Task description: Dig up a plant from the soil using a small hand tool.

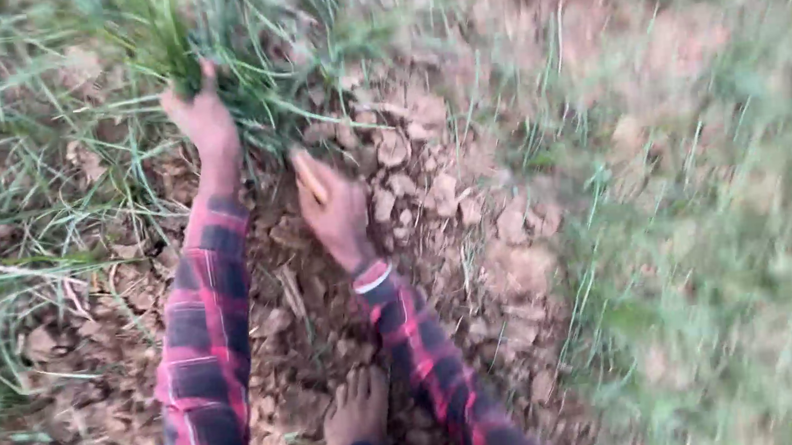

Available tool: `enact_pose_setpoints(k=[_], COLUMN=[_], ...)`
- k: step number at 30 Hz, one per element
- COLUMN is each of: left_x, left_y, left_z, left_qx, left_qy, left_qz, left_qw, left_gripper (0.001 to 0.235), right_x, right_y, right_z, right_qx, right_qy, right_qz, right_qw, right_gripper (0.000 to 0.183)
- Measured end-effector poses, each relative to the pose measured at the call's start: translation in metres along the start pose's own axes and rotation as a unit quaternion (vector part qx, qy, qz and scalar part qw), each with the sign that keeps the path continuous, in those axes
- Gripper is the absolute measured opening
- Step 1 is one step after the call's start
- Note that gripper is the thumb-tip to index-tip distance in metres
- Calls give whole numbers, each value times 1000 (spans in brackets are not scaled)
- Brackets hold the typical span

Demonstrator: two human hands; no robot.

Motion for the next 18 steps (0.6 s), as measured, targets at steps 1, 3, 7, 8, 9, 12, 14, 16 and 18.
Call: enact_pose_setpoints(k=[1, 3, 7, 8, 9, 12, 14, 16, 18], left_x=[-1, -9, 4, 7, 11, -3, -4, -3, -14], left_y=[-4, -4, 17, 15, 17, 7, 4, 8, -1], left_z=[-12, -27, -19, -13, -11, -14, -23, -18, 9], left_qx=[-9, -24, 2, 17, 16, 40, 39, 68, 117], left_qy=[-12, -32, 35, 48, 53, 13, -8, 29, 50], left_qz=[-7, -7, 3, 8, 17, 16, 20, 8, -20], left_qw=[1000, 999, 999, 999, 998, 999, 999, 997, 992], left_gripper=[26, 23, 20, 18, 18, 17, 21, 22, 24], right_x=[4, 19, 76, 90, 94, 54, 5, 8, -5], right_y=[8, 20, 64, 77, 72, 35, -12, -20, -19], right_z=[-4, 4, 14, 16, 11, 0, 11, -6, -9], right_qx=[-11, -33, 23, 19, 19, 19, 110, 71, 35], right_qy=[34, 66, -105, -115, -122, -119, 112, 84, 89], right_qz=[2, 0, 27, 20, 14, 2, -109, -57, -5], right_qw=[999, 997, 994, 993, 992, 993, 982, 992, 995], right_gripper=[36, 36, 30, 29, 29, 31, 30, 32, 35])
Point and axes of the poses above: each hand's wrist, its own x-axis away from the middle knuckle, its own y-axis out of the back of the hand, z = x × y, the point moved 4 cm from there along -x, towards the middle knuckle, and after that the axes turned 15 degrees about -y, right-handed, at the moved point
